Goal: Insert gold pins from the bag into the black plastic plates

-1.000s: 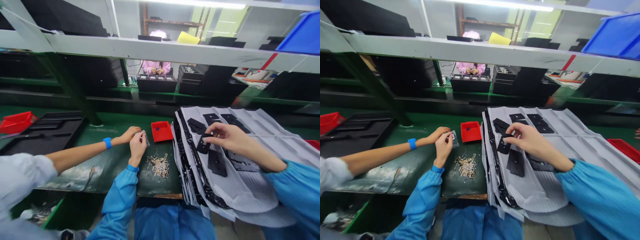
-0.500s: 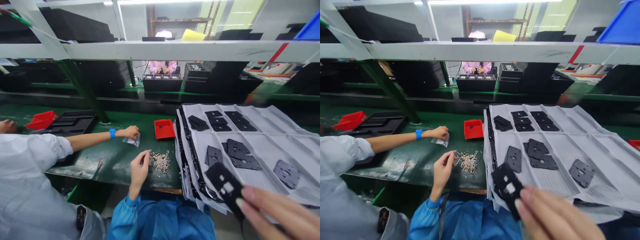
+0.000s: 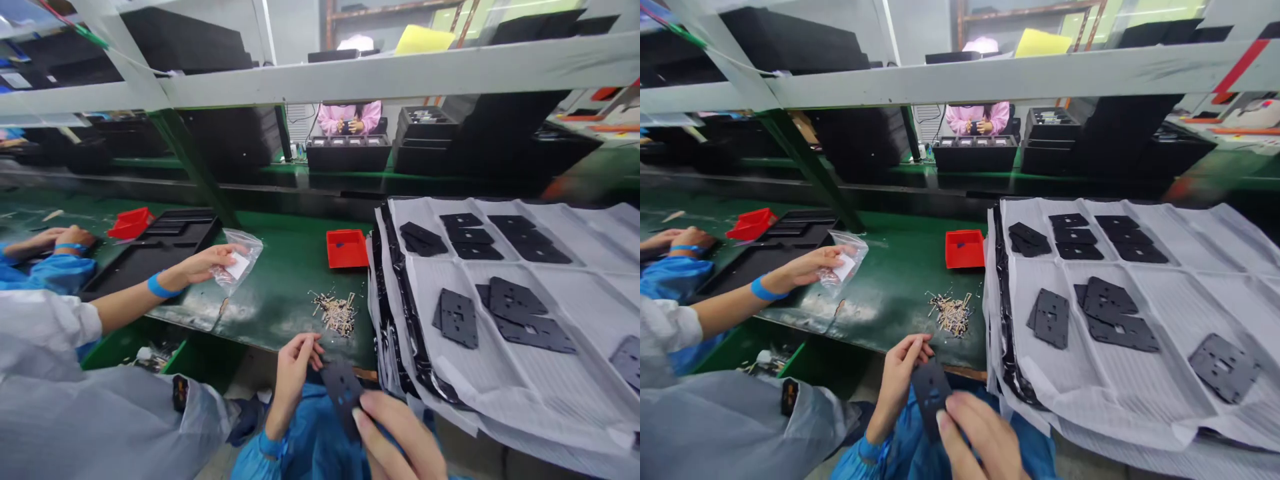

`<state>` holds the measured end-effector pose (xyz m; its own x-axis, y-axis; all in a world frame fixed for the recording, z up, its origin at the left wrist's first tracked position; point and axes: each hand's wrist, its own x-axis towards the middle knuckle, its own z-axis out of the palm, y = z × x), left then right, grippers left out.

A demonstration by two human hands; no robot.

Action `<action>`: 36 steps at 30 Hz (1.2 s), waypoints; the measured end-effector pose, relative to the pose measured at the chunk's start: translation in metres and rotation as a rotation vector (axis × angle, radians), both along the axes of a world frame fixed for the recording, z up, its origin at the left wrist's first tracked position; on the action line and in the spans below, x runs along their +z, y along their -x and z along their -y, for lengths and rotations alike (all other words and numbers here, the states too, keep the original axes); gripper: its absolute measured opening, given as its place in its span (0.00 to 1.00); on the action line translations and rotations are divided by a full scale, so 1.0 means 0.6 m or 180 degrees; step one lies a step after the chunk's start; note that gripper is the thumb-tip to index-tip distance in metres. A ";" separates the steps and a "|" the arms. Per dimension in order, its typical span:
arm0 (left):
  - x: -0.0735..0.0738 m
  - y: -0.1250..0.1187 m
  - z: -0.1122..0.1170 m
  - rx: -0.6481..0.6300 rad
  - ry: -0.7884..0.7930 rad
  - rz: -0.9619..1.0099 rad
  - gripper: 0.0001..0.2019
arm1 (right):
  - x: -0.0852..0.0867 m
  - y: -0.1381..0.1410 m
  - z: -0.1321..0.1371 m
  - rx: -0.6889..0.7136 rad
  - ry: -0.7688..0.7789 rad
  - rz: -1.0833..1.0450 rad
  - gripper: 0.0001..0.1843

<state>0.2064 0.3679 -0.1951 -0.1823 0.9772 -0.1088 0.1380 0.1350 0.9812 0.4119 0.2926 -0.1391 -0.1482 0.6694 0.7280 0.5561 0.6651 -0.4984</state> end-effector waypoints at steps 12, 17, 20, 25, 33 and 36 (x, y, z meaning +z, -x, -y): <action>0.030 0.081 -0.219 -0.0948 -0.0695 -0.2179 0.09 | -0.119 0.129 -0.134 -0.0172 0.0101 0.0240 0.13; 0.036 0.082 -0.270 -0.1470 -0.0433 -0.2534 0.08 | -0.137 0.151 -0.160 0.0077 0.0245 0.0369 0.14; 0.031 0.092 -0.270 -0.1205 -0.0307 -0.2432 0.10 | -0.146 0.155 -0.168 0.0123 0.0300 0.0435 0.14; 0.020 0.117 -0.243 -0.0238 -0.0146 -0.1616 0.05 | -0.151 0.153 -0.171 0.0168 0.0412 0.0663 0.15; 0.045 0.086 -0.158 0.0097 -0.0080 -0.0233 0.13 | -0.124 0.152 -0.180 -0.0024 0.0597 -0.0015 0.16; 0.062 0.074 -0.137 0.0140 -0.0183 -0.0177 0.10 | -0.107 0.147 -0.191 -0.0168 0.0676 -0.0172 0.14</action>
<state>0.1617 0.4502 -0.1577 -0.2295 0.9724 -0.0412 0.1877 0.0857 0.9785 0.3237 0.4074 -0.2032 -0.0733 0.8144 0.5757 0.5560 0.5126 -0.6543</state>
